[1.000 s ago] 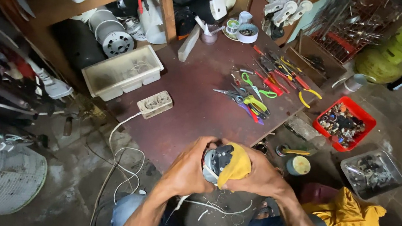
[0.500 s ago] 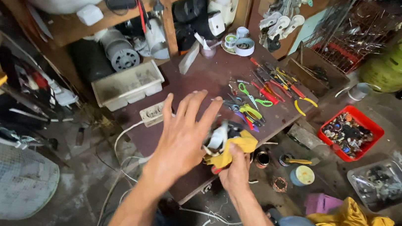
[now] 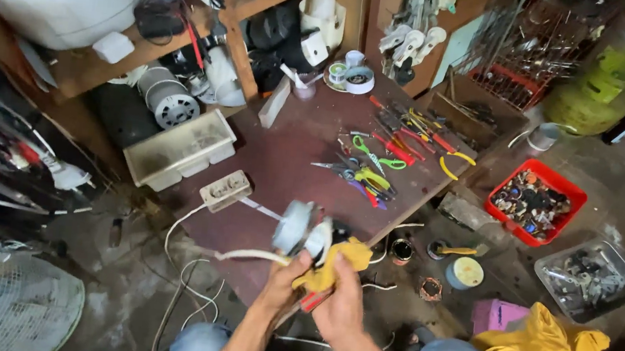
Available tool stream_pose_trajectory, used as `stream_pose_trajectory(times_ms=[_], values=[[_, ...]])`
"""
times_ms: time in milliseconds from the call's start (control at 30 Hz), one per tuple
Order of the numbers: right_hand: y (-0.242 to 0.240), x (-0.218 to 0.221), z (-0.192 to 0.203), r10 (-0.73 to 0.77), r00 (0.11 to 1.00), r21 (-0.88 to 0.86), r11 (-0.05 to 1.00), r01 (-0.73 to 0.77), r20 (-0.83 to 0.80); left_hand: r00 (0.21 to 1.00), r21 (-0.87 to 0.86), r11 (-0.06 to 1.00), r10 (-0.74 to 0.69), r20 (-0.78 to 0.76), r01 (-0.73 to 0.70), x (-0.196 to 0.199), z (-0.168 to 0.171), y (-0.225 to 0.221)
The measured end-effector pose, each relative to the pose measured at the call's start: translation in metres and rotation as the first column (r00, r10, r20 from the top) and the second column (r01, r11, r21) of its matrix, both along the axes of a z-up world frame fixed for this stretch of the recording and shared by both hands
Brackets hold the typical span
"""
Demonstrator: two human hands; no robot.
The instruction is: Cleaning and performing maintenance on a small electric motor using a cloth and a small hand tool
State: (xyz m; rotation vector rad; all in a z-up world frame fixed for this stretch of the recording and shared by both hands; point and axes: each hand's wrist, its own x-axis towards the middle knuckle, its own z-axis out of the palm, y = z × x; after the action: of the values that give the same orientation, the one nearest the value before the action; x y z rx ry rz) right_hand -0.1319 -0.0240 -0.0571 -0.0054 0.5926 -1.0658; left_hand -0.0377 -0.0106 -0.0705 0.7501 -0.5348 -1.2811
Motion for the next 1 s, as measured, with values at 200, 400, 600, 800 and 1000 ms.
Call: stream_pose_trajectory(times_ms=[200, 400, 600, 800, 1000], values=[[0.011, 0.004, -0.021, -0.023, 0.982, -0.327, 0.944, -0.040, -0.188, 0.975, -0.370, 0.929, 0.108, 0.194, -0.029, 0.021, 0.038, -0.004], [0.003, -0.010, 0.017, -0.029, 0.969, -0.571, 0.812, -0.120, -0.246, 0.980, -0.546, 0.815, -0.132, 0.149, 0.193, 0.048, 0.088, -0.010], [-0.007, -0.020, 0.007, -0.116, 0.961, -0.501, 0.865, -0.026, -0.250, 0.988, -0.578, 0.801, -0.129, 0.085, 0.155, 0.051, 0.090, -0.017], [-0.016, -0.020, 0.023, 0.036, 0.868, -0.242, 0.954, -0.178, -0.494, 0.934, -0.611, 0.784, -0.292, -0.204, 0.112, 0.056, 0.042, -0.023], [-0.021, -0.005, 0.047, -0.014, 0.741, -0.223, 0.957, -0.185, -0.672, 0.942, -0.587, 0.791, -0.307, -0.133, 0.174, 0.039, 0.077, 0.000]])
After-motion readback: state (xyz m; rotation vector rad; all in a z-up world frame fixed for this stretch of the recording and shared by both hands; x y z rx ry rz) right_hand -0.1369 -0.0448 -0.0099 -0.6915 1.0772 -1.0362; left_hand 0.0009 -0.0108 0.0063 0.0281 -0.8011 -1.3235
